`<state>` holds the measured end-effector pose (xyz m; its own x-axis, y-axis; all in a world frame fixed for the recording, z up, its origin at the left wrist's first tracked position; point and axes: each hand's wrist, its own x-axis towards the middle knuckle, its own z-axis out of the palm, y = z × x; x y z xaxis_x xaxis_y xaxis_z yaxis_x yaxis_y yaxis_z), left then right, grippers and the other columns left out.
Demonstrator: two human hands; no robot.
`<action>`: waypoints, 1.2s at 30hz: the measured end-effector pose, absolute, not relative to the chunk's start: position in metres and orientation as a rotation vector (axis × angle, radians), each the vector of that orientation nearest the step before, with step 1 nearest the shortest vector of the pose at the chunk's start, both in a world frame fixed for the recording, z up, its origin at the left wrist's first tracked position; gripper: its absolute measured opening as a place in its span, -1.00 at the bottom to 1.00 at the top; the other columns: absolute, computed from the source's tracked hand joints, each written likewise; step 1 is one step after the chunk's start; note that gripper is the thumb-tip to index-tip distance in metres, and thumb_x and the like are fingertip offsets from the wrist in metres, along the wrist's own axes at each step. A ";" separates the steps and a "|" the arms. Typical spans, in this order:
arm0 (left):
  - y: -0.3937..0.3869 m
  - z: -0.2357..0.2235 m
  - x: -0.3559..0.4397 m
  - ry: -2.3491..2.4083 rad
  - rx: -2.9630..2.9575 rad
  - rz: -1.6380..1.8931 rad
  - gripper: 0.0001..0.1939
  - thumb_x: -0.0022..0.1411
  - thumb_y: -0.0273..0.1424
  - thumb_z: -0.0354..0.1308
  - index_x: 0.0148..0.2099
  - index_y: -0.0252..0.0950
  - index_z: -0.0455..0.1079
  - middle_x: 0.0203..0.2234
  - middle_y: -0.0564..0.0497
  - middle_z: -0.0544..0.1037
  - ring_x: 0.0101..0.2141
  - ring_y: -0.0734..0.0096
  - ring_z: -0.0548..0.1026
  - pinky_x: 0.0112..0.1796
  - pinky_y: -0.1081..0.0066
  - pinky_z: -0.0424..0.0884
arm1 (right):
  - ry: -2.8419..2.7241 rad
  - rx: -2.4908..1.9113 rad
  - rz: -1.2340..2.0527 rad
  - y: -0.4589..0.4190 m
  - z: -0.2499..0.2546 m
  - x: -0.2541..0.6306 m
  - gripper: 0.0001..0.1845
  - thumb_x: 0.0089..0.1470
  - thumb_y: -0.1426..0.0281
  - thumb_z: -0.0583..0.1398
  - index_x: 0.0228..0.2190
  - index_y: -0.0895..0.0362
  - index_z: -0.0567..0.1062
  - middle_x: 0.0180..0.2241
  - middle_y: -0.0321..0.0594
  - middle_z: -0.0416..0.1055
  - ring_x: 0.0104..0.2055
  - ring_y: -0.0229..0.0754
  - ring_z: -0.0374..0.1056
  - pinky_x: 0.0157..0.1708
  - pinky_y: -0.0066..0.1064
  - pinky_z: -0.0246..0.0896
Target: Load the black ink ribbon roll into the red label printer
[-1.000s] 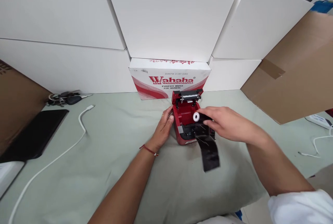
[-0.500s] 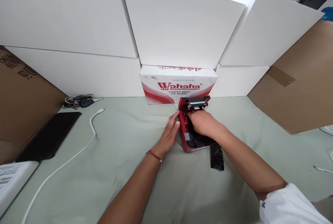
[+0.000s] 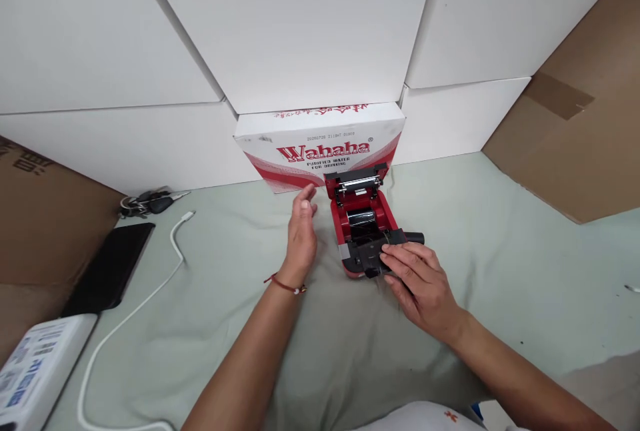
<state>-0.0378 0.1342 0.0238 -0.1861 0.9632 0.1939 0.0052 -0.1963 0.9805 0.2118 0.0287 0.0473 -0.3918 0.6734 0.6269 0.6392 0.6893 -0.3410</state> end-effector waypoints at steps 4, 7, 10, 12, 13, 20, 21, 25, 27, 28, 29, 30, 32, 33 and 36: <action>0.151 0.063 -0.034 1.160 1.312 1.584 -0.31 0.55 0.20 -0.07 0.30 -0.18 0.51 0.31 -0.18 0.57 0.38 0.03 0.46 0.43 -0.06 0.30 | -2.090 -0.999 0.033 0.029 0.041 0.207 -0.51 0.36 0.58 0.22 0.27 0.15 0.52 0.20 -0.06 0.62 0.20 -0.01 0.45 0.28 0.01 0.39; 0.153 0.076 -0.030 1.105 1.333 1.525 -0.29 0.54 0.21 -0.05 0.24 -0.24 0.57 0.16 -0.21 0.68 0.24 0.03 0.59 0.40 -0.07 0.35 | -2.099 -0.967 0.009 0.029 0.039 0.208 -0.50 0.35 0.63 0.17 0.26 0.19 0.53 0.20 -0.06 0.62 0.22 -0.03 0.43 0.31 -0.03 0.36; 0.143 0.074 -0.026 1.066 1.329 1.525 -0.38 0.55 0.14 0.01 0.27 -0.18 0.57 0.22 -0.16 0.64 0.28 0.06 0.56 0.42 -0.03 0.33 | -2.100 -0.957 0.016 0.029 0.038 0.209 -0.47 0.34 0.67 0.14 0.26 0.20 0.53 0.21 -0.08 0.62 0.24 -0.04 0.42 0.34 -0.06 0.34; 0.133 0.069 -0.025 1.018 1.320 1.550 -0.45 0.57 0.08 0.03 0.27 -0.12 0.58 0.24 -0.10 0.64 0.30 0.09 0.54 0.44 0.00 0.31 | -2.090 -0.955 0.027 0.029 0.039 0.210 -0.46 0.33 0.67 0.13 0.26 0.19 0.53 0.20 -0.10 0.62 0.24 -0.05 0.43 0.35 -0.07 0.33; 0.127 0.066 -0.025 0.995 1.323 1.562 -0.48 0.59 0.05 0.01 0.26 -0.10 0.59 0.23 -0.08 0.64 0.31 0.11 0.54 0.44 0.02 0.31 | -2.086 -0.951 0.033 0.030 0.039 0.210 -0.46 0.33 0.67 0.12 0.25 0.18 0.54 0.19 -0.10 0.63 0.23 -0.06 0.43 0.35 -0.08 0.33; 0.090 0.031 -0.033 0.954 1.741 1.568 -0.51 0.68 -0.28 -0.13 0.07 -0.16 0.68 0.09 -0.05 0.74 0.27 0.17 0.59 0.34 0.07 0.42 | -2.113 -0.923 0.102 0.033 0.038 0.215 -0.51 0.35 0.68 0.11 0.22 0.23 0.56 0.17 -0.09 0.64 0.24 -0.08 0.40 0.40 -0.14 0.24; 0.087 0.026 -0.034 0.950 1.836 1.561 -0.55 0.67 -0.32 -0.11 0.08 -0.17 0.67 0.08 -0.06 0.74 0.25 0.17 0.61 0.32 0.06 0.45 | -2.122 -0.918 0.112 0.032 0.037 0.216 -0.51 0.36 0.68 0.11 0.21 0.23 0.56 0.17 -0.09 0.64 0.24 -0.09 0.39 0.41 -0.15 0.22; 0.084 0.014 -0.035 0.947 2.020 1.612 -0.64 0.62 -0.42 -0.03 0.12 -0.21 0.62 0.09 -0.08 0.75 0.20 0.17 0.64 0.27 0.01 0.50 | -2.158 -0.919 0.147 0.030 0.035 0.220 -0.50 0.37 0.66 0.11 0.24 0.21 0.55 0.19 -0.12 0.63 0.27 -0.10 0.37 0.45 -0.15 0.17; 0.085 0.016 -0.034 0.962 2.023 1.605 -0.67 0.60 -0.42 0.00 0.10 -0.20 0.62 0.08 -0.09 0.75 0.18 0.15 0.65 0.26 -0.03 0.49 | -2.168 -0.930 0.157 0.028 0.034 0.222 -0.48 0.37 0.66 0.11 0.26 0.20 0.54 0.21 -0.12 0.62 0.29 -0.10 0.37 0.46 -0.15 0.16; 0.086 0.017 -0.035 0.965 2.019 1.583 -0.69 0.59 -0.42 0.03 0.09 -0.19 0.62 0.07 -0.09 0.75 0.17 0.14 0.66 0.26 -0.04 0.49 | -2.171 -0.936 0.159 0.028 0.033 0.222 -0.47 0.37 0.66 0.11 0.27 0.20 0.53 0.22 -0.12 0.61 0.30 -0.10 0.37 0.46 -0.14 0.16; 0.088 0.019 -0.035 0.962 1.997 1.557 -0.71 0.58 -0.41 0.06 0.07 -0.18 0.63 0.06 -0.09 0.76 0.15 0.13 0.66 0.25 -0.04 0.49 | -2.171 -0.941 0.159 0.027 0.033 0.223 -0.46 0.37 0.66 0.11 0.28 0.20 0.52 0.23 -0.12 0.60 0.31 -0.10 0.37 0.47 -0.13 0.16; 0.090 0.022 -0.037 0.953 1.954 1.533 -0.74 0.56 -0.40 0.10 0.03 -0.17 0.64 0.03 -0.09 0.77 0.14 0.13 0.66 0.24 -0.04 0.50 | -2.172 -0.945 0.160 0.027 0.032 0.223 -0.45 0.36 0.66 0.12 0.29 0.19 0.52 0.25 -0.11 0.59 0.32 -0.09 0.36 0.47 -0.12 0.16; 0.094 0.025 -0.040 0.920 1.829 1.484 -0.82 0.51 -0.37 0.20 -0.03 -0.13 0.66 -0.04 -0.07 0.78 0.13 0.10 0.64 0.26 -0.05 0.47 | -2.166 -0.940 0.169 0.027 0.032 0.222 -0.42 0.36 0.66 0.14 0.33 0.18 0.49 0.26 -0.11 0.58 0.32 -0.08 0.36 0.46 -0.10 0.18; 0.097 0.026 -0.042 0.905 1.757 1.461 -0.85 0.47 -0.34 0.26 -0.03 -0.11 0.67 -0.03 -0.07 0.77 0.18 0.08 0.61 0.31 -0.07 0.42 | -2.157 -0.933 0.173 0.028 0.031 0.222 -0.40 0.36 0.66 0.14 0.35 0.17 0.47 0.26 -0.11 0.58 0.32 -0.07 0.36 0.45 -0.09 0.19; 0.103 0.027 -0.042 0.861 1.579 1.377 -0.59 0.32 -0.21 0.42 0.20 -0.04 0.62 0.33 -0.07 0.56 0.46 -0.06 0.32 0.49 -0.15 0.13 | -2.131 -0.914 0.182 0.029 0.031 0.221 -0.36 0.37 0.66 0.14 0.40 0.14 0.42 0.26 -0.12 0.58 0.30 -0.06 0.37 0.42 -0.07 0.22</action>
<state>-0.0419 0.1027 0.0274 0.1566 0.9018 0.4029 -0.0330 -0.4029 0.9146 0.2211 0.0287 0.0314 -0.4250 0.6640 0.6153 0.5498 0.7293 -0.4072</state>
